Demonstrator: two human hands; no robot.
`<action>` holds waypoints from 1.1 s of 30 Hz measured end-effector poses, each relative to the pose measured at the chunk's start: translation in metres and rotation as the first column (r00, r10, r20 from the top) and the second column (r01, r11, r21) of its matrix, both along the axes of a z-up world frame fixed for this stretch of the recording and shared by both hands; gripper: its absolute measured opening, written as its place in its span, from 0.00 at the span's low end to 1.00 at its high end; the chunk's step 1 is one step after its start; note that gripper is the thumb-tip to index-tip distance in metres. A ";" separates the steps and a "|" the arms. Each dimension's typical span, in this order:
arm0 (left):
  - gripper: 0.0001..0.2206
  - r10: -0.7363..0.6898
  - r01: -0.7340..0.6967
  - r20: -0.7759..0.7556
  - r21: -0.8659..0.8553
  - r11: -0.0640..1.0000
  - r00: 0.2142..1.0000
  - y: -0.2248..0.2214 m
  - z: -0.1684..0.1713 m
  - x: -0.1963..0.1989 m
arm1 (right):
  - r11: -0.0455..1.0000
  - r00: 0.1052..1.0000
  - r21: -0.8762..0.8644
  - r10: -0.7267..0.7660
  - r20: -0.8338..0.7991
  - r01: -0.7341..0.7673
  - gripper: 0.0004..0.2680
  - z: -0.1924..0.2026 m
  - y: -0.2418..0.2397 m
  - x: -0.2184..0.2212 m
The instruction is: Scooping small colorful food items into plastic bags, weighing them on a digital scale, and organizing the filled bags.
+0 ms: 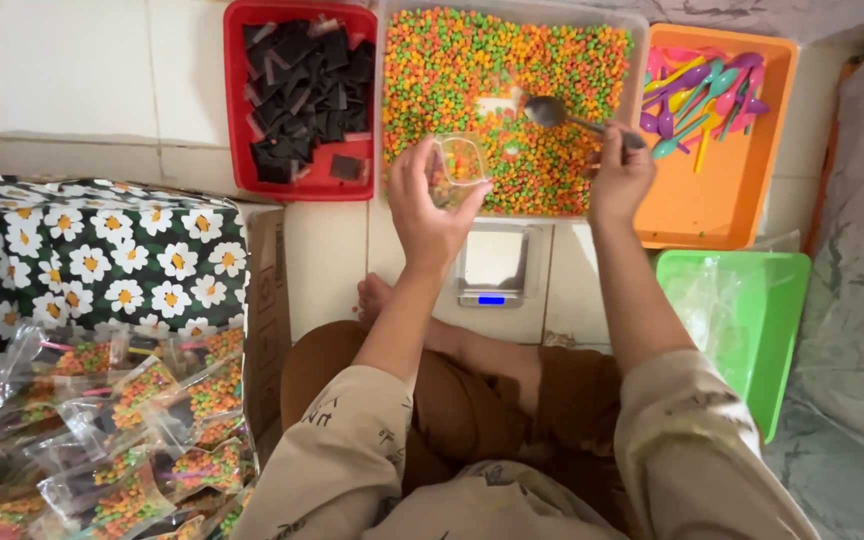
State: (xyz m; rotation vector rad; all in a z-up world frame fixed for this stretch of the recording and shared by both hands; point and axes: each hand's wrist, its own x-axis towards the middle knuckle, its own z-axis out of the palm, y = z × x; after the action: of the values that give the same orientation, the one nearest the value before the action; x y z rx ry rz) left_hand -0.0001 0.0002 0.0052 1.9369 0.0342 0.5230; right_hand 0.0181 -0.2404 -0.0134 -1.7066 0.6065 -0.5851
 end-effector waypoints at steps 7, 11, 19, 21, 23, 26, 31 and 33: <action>0.40 0.054 -0.056 0.040 0.051 0.997 0.998 -0.001 0.001 0.003 | 0.923 0.945 0.384 0.099 -0.312 0.030 0.07 -0.035 0.025 0.016; 0.40 0.075 -0.078 0.057 0.060 0.995 0.996 -0.002 -0.008 0.004 | 0.873 0.897 0.487 0.189 -0.400 0.033 0.06 -0.059 0.028 0.021; 0.41 0.028 -0.031 0.076 0.030 0.999 0.997 -0.004 0.002 0.002 | 0.883 0.959 0.461 0.052 -0.278 0.086 0.04 0.013 0.024 0.016; 0.43 0.022 -0.027 0.071 0.078 0.997 0.997 -0.007 -0.004 0.001 | 0.924 0.981 0.376 0.009 -0.195 0.067 0.03 0.039 0.017 0.013; 0.43 0.022 -0.031 0.081 0.118 0.993 0.997 -0.006 -0.010 0.003 | 0.934 0.990 0.352 -0.017 -0.143 0.067 0.03 0.057 0.013 0.010; 0.42 0.010 -0.022 0.068 0.167 0.986 0.998 -0.006 -0.008 0.000 | 0.952 0.997 0.299 -0.049 -0.056 0.063 0.03 0.082 0.014 0.003; 0.42 -0.006 -0.005 0.055 0.195 0.981 0.998 -0.007 -0.004 -0.001 | 0.989 0.992 0.123 0.067 0.106 -0.080 0.04 0.105 0.034 -0.018; 0.41 -0.006 -0.001 0.034 0.197 0.980 0.999 -0.006 0.001 -0.002 | 0.932 0.946 -0.249 0.301 0.121 -0.265 0.03 0.108 0.038 -0.030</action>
State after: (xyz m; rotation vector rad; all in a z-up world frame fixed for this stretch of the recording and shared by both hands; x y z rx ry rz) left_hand -0.0024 -0.0058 0.0066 2.1203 -0.0437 0.5758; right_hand -0.0114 -0.2023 0.0943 -1.9009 0.1764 -0.5915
